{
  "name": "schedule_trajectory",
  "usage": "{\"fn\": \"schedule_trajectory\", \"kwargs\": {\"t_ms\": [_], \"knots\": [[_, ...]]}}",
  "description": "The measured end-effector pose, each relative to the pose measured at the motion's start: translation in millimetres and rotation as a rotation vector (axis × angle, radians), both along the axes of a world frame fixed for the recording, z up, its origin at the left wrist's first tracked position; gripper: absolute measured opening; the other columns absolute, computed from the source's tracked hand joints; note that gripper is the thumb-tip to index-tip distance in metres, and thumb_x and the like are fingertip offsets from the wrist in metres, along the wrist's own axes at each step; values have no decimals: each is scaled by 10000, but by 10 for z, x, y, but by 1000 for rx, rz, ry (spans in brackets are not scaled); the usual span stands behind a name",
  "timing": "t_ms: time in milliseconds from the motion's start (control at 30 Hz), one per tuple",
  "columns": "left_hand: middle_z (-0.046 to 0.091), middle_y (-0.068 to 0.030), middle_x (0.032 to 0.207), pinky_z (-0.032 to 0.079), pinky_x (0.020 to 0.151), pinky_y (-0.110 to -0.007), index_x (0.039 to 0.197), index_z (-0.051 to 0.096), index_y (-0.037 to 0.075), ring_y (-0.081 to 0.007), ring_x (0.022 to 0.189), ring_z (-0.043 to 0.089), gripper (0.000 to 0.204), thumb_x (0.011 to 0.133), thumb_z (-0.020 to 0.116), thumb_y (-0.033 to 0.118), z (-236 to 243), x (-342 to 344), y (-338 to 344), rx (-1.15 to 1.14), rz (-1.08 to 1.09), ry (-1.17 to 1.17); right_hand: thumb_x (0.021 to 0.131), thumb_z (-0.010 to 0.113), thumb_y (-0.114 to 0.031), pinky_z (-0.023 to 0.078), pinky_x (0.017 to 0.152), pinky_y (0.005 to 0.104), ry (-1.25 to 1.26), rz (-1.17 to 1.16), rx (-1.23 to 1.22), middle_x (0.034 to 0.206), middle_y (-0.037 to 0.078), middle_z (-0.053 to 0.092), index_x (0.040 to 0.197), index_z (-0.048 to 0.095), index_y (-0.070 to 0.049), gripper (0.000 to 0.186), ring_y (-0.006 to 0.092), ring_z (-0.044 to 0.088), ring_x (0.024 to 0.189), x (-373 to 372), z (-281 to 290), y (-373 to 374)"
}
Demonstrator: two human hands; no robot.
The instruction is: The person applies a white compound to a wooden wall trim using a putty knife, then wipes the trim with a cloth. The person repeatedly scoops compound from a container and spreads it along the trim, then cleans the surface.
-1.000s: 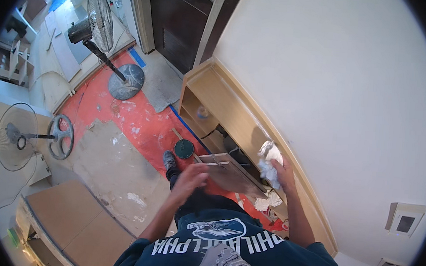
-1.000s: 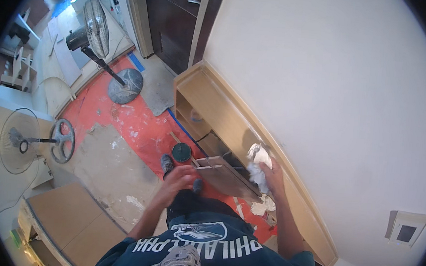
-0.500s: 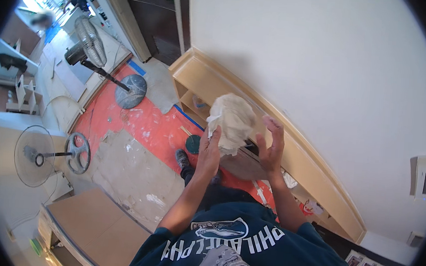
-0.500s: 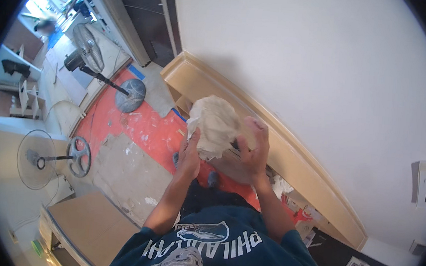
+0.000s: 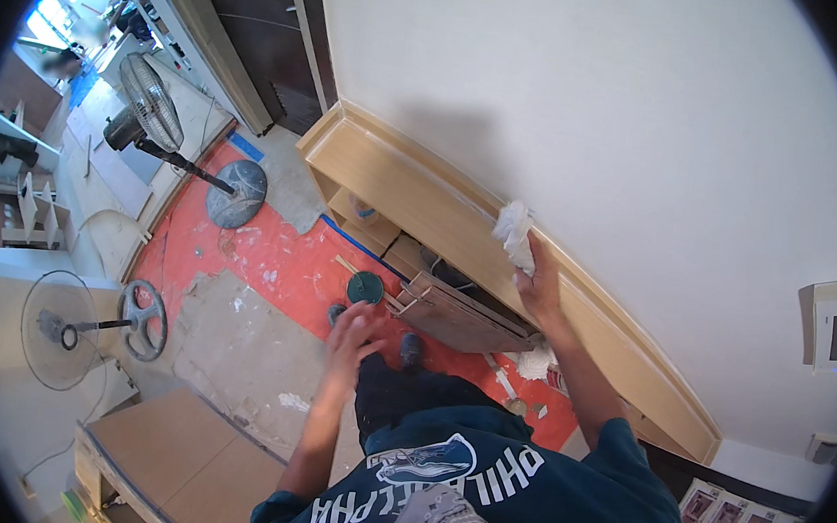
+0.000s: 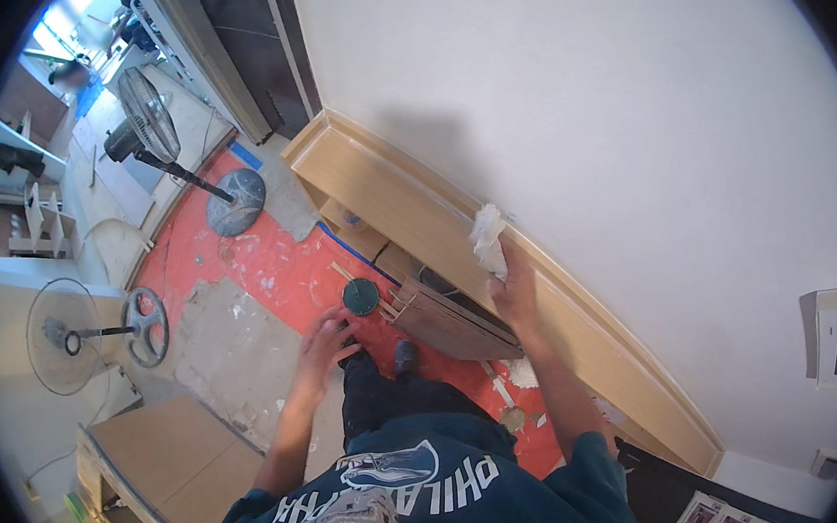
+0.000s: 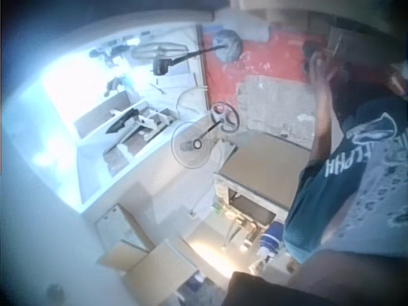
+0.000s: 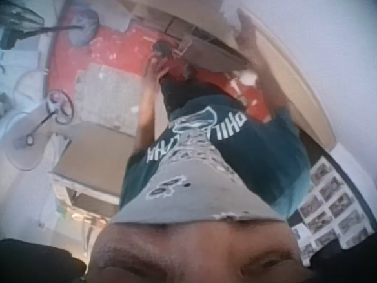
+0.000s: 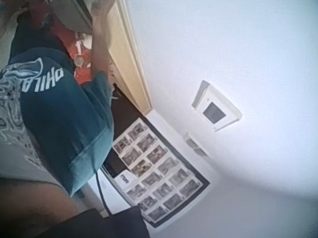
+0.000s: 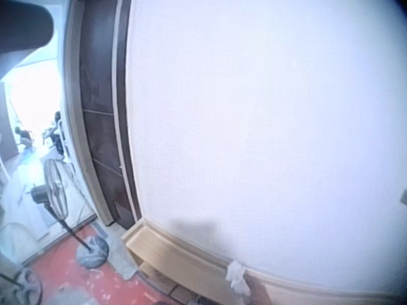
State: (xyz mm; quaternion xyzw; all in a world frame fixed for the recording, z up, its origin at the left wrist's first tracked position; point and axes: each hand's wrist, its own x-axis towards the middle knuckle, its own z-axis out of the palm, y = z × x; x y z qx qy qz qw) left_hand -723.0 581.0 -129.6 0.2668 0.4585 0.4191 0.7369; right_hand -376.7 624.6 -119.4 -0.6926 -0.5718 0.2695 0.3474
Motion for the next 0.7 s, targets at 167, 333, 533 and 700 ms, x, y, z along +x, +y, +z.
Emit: {"fn": "schedule_trajectory", "kwargs": {"t_ms": [167, 333, 533, 700], "knots": [[476, -134, 1345, 478, 896, -381, 1375, 398, 23, -260, 1178, 527, 607, 937, 548, 417, -422, -701, -457, -191, 150, 228, 698, 592, 1, 364, 994, 483, -853, 242, -26, 1467, 126, 389, 1401, 417, -111, 733, 291, 383, 1331, 779, -474, -86], [468, -153, 1347, 447, 922, -419, 1399, 347, 11, -280, 1185, 519, 675, 928, 545, 452, -568, -929, -936, -349, 282, 233, 693, 616, -9, 308, 1059, 496, -866, 232, 98, 1522, 112, 297, 1431, 349, -66, 787, 294, 330, 1371, 541, -793, 137], [459, -153, 1359, 430, 940, -442, 1394, 348, -4, -305, 1199, 508, 678, 931, 530, 457, -719, -837, -1028, -419, 302, 156, 696, 596, -22, 316, 1063, 463, -846, 368, 155, 1489, 108, 352, 1410, 378, -52, 746, 277, 316, 1376, -601, -846, 1675], [484, -119, 1338, 439, 913, -427, 1370, 380, 15, -285, 1181, 525, 601, 949, 519, 420, -722, -873, -488, -326, 239, 154, 727, 572, 1, 374, 1033, 432, -814, 491, 357, 1441, 106, 422, 1370, 441, -60, 659, 283, 419, 1303, -924, -965, 2342]]}}
